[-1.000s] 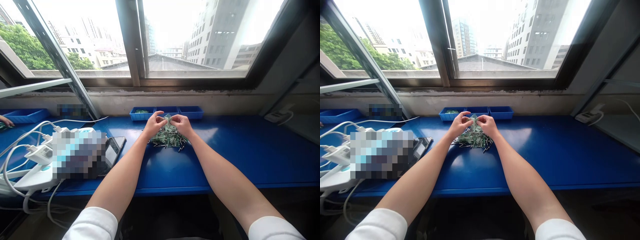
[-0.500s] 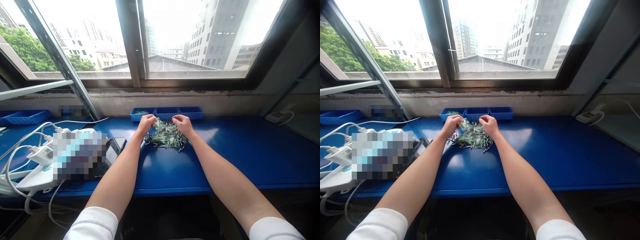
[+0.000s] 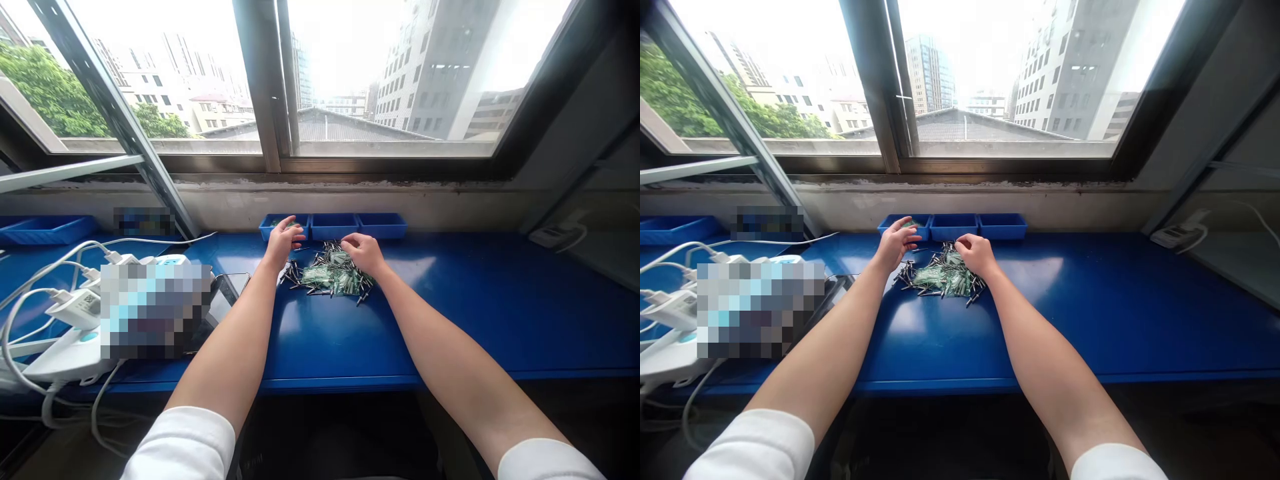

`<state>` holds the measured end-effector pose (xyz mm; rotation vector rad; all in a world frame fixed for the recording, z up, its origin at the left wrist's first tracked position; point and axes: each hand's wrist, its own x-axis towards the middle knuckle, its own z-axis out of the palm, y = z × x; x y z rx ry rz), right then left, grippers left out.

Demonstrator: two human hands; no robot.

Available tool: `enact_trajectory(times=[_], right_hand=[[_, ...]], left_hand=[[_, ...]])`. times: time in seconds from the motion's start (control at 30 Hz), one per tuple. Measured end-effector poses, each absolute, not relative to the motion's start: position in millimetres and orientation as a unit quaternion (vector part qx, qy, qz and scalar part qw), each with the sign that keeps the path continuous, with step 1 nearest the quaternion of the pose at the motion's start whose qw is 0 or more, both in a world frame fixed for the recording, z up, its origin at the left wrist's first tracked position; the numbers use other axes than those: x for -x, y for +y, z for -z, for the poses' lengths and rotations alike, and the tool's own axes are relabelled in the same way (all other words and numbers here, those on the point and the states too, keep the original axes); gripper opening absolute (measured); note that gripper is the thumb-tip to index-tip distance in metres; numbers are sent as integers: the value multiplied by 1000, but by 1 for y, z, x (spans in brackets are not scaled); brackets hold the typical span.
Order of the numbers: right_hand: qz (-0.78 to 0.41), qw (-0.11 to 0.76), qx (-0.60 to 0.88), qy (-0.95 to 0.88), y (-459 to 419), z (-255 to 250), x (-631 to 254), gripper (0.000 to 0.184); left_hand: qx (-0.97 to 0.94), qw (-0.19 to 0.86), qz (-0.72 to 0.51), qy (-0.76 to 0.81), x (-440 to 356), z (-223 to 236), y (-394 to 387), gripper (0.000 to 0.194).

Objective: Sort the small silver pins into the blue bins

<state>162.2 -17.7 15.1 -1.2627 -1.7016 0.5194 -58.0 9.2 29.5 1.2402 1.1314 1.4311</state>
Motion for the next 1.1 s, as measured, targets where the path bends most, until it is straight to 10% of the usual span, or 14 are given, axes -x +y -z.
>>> enact_trajectory(times=[0.53, 1.1], right_hand=[[-114, 202, 337, -912, -41, -20, -137, 54], [-146, 476, 623, -603, -5, -14, -181, 41]], left_hand=[[-664, 149, -358, 639, 66, -25, 8, 21], [-712, 161, -191, 656, 62, -4, 0, 74]])
